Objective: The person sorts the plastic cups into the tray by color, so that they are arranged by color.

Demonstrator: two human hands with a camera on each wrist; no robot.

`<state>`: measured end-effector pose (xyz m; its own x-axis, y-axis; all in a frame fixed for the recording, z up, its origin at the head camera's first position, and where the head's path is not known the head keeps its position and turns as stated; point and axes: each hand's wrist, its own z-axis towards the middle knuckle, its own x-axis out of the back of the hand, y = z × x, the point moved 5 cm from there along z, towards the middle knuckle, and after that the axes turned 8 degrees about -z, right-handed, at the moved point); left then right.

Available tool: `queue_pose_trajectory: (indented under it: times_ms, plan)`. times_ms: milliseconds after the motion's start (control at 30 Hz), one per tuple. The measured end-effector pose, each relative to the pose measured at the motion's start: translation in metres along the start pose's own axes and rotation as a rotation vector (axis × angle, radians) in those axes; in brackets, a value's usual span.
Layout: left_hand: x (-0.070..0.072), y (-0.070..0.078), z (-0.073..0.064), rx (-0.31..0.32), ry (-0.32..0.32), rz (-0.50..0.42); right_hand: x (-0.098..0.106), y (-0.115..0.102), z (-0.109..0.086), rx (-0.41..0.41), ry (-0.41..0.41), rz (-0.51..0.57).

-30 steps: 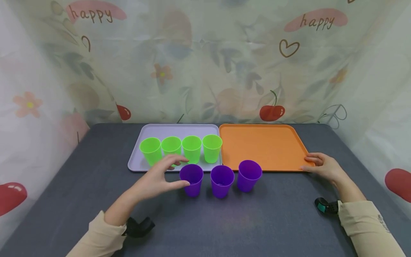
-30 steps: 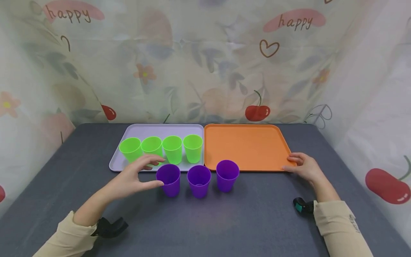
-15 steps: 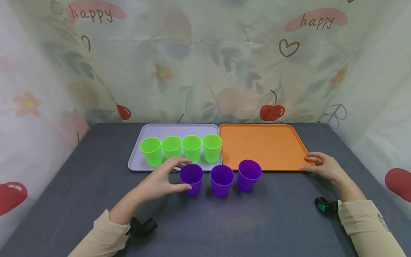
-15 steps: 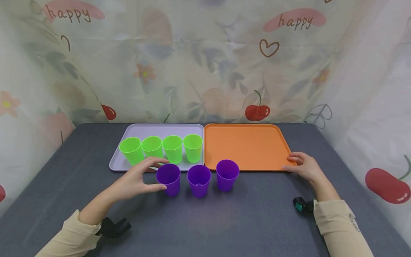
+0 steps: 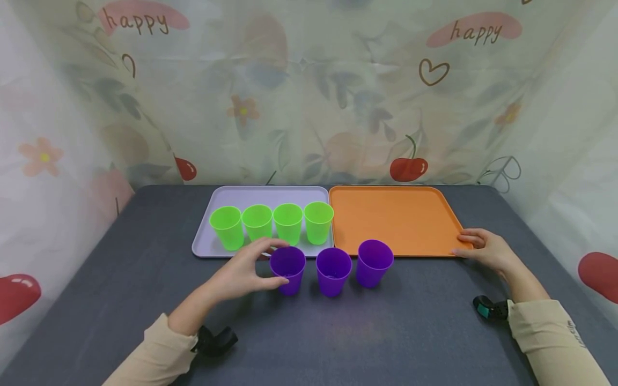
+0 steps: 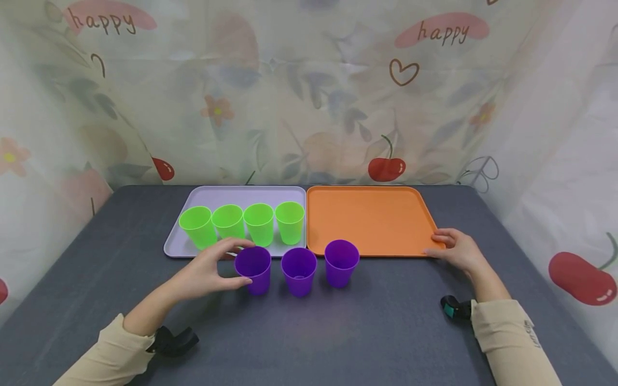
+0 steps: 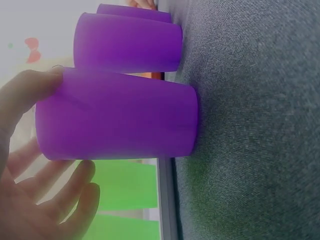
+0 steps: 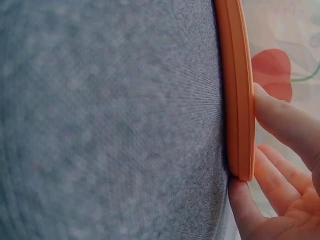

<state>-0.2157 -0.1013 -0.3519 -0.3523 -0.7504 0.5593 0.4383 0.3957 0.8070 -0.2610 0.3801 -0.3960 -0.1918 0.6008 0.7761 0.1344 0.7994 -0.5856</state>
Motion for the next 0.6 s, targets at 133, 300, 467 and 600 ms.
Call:
queue_pose_trajectory:
  times_ms: [133, 300, 467, 600]
  plan:
    - [0.001, 0.001, 0.000, -0.003, 0.004, 0.009, 0.000, 0.000, 0.000, 0.001, -0.001, -0.006]
    - [0.006, 0.007, 0.001, -0.020, 0.032, 0.003, 0.001, 0.000, 0.000, 0.009, 0.002, -0.017]
    - [0.012, 0.015, 0.003, -0.060, 0.052, -0.018, 0.001, 0.001, 0.001, 0.008, 0.003, -0.008]
    - [0.016, 0.020, 0.004, -0.069, 0.067, -0.033, 0.001, 0.001, 0.000, 0.007, -0.003, 0.002]
